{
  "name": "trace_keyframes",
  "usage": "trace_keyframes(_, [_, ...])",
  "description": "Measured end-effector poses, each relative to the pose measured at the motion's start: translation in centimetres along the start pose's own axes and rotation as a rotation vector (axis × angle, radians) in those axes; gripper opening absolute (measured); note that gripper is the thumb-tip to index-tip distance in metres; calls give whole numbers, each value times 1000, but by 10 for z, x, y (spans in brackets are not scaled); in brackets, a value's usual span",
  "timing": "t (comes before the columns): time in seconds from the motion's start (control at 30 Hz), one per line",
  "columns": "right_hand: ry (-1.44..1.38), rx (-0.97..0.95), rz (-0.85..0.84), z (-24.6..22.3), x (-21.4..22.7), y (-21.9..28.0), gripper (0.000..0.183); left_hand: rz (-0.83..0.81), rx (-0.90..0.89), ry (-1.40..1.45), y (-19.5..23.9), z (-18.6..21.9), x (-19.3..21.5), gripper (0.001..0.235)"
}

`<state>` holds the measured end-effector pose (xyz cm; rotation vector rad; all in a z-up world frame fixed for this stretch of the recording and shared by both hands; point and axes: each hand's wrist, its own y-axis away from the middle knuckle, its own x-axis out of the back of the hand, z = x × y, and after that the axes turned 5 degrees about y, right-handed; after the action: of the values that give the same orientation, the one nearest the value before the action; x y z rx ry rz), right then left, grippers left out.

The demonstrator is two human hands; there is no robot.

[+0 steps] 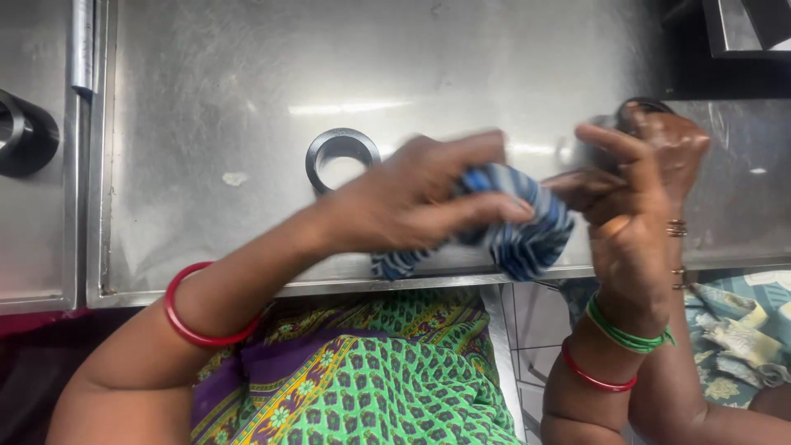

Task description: Cleaning and wiping cylindrical metal parts with a striped cloth on a metal workspace.

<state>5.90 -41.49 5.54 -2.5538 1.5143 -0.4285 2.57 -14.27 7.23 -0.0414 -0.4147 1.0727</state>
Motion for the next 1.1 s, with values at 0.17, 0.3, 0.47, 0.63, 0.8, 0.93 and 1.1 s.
trace_keyframes(0.17, [1945,-2,-245,125,83,-43,8,-182,-27,-160,-7,50,-25,31])
trace_keyframes(0.3, [1911,507,-359,140,81,-44,13,184,-536,-501,-1,72,-31,28])
trace_keyframes(0.47, [1413,421,-154,172,96,-33,15,199,-462,-526,-3,60,-42,25])
trace_keyframes(0.63, [1250,164,-4,187,122,-39,27,203,-364,-557,-1,42,-50,23])
trace_keyframes(0.8, [179,60,157,190,115,52,35,171,-275,-621,0,21,-52,21])
trace_keyframes(0.93, [-831,54,274,173,115,131,44,176,-297,-713,-18,8,-42,20])
trace_keyframes(1.1, [-736,133,341,130,85,142,54,157,-285,-761,-40,-10,-47,18])
